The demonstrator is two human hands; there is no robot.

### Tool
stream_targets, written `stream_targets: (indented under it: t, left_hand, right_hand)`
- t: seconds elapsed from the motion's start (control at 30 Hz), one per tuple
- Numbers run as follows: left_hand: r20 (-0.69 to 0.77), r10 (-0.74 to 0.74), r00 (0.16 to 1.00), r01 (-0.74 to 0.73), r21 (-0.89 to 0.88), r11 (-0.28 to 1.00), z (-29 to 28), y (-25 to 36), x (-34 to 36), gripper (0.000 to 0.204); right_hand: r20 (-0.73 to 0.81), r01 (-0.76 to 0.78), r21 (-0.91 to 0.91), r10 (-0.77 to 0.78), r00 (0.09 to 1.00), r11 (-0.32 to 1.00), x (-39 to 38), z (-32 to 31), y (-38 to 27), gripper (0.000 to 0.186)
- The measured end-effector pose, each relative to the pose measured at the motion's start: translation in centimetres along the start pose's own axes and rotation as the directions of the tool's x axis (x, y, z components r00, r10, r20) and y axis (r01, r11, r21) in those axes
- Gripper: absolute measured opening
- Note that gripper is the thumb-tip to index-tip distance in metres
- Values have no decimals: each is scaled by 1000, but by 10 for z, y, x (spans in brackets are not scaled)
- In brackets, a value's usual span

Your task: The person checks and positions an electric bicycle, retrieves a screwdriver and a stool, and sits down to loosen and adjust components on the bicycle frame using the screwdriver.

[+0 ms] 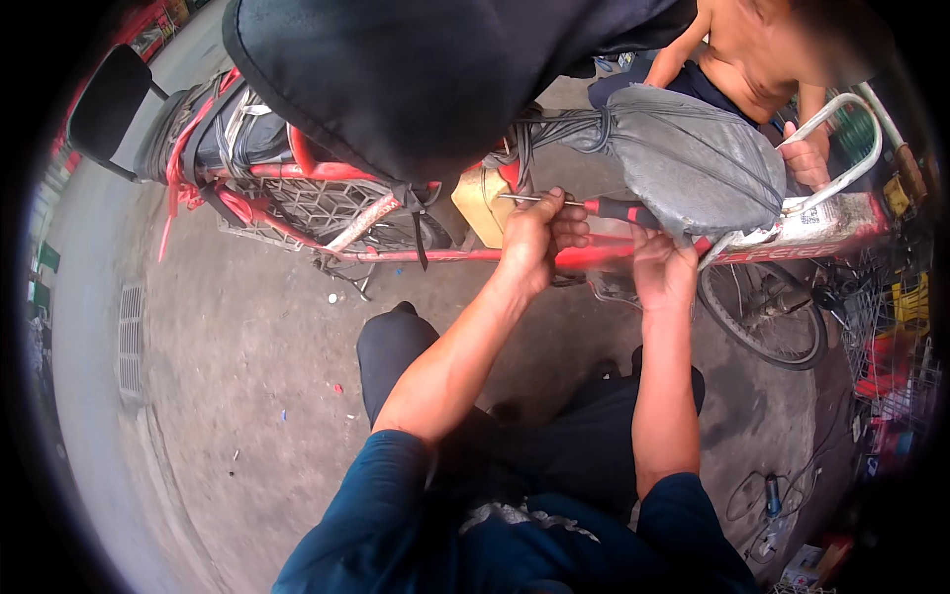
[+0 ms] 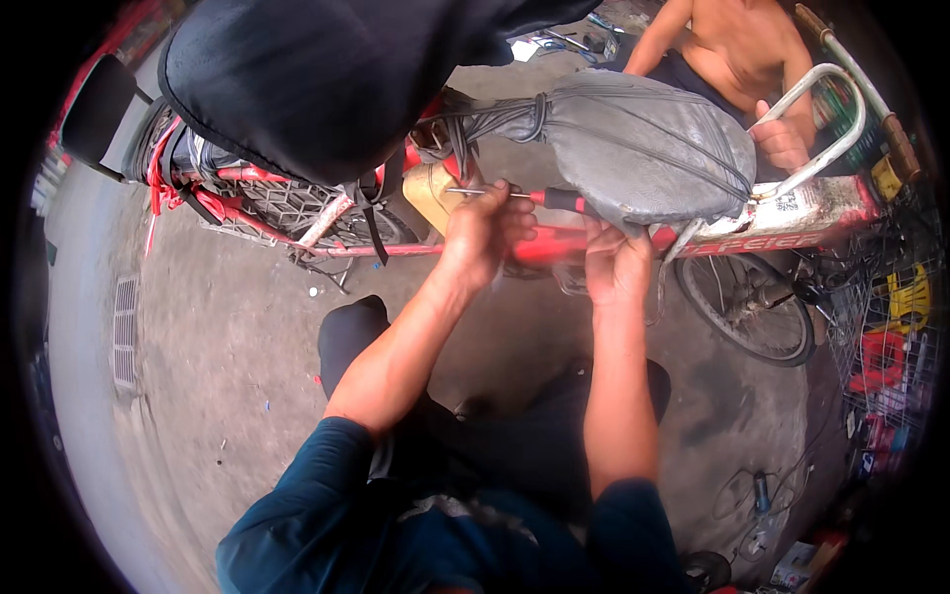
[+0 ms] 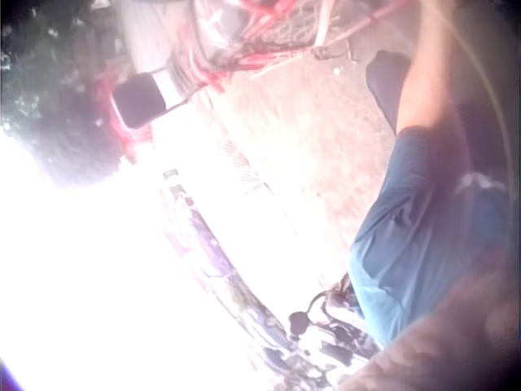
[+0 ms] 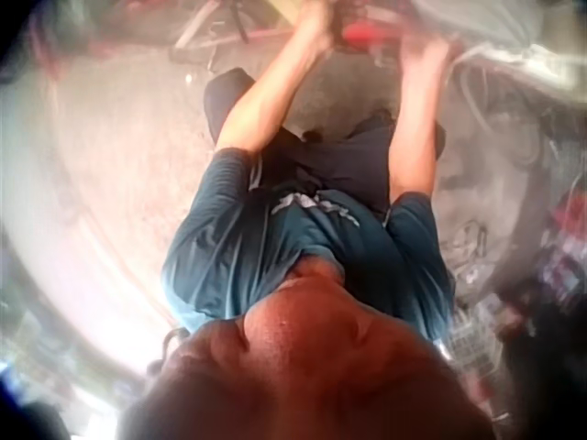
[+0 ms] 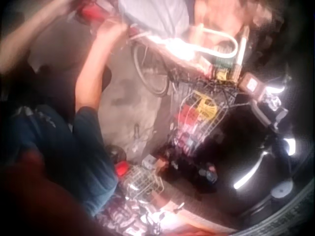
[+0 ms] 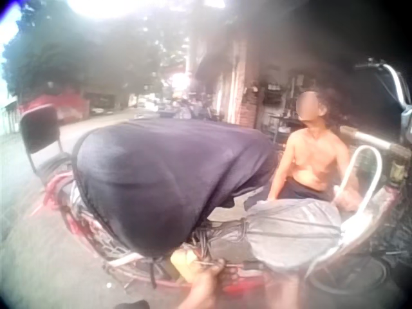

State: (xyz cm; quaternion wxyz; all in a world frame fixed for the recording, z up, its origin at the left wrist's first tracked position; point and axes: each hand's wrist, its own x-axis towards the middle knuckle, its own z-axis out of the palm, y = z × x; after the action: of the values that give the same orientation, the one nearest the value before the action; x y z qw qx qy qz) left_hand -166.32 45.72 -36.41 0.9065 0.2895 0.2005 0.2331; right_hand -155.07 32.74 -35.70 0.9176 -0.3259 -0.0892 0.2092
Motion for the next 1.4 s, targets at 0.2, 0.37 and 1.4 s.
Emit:
stream_targets:
  t: [0.2,0.37,1.4]
  left_hand:
    - [-31,-24,999,25,26,999,-3,2,-1,24]
    - [-24,-34,999,35,62,997,-4,2,0,27]
    - [153,392,907,-412,514,753,-124,25,7,65]
  right_hand:
    - [-94,-241,-98,232,968,966,-10,0,-3,37]
    - [-58,-96,-67,92,994,993,-5,-6,3,32]
    - [-27,-197,-107,195,980,975,0,3,-21,19]
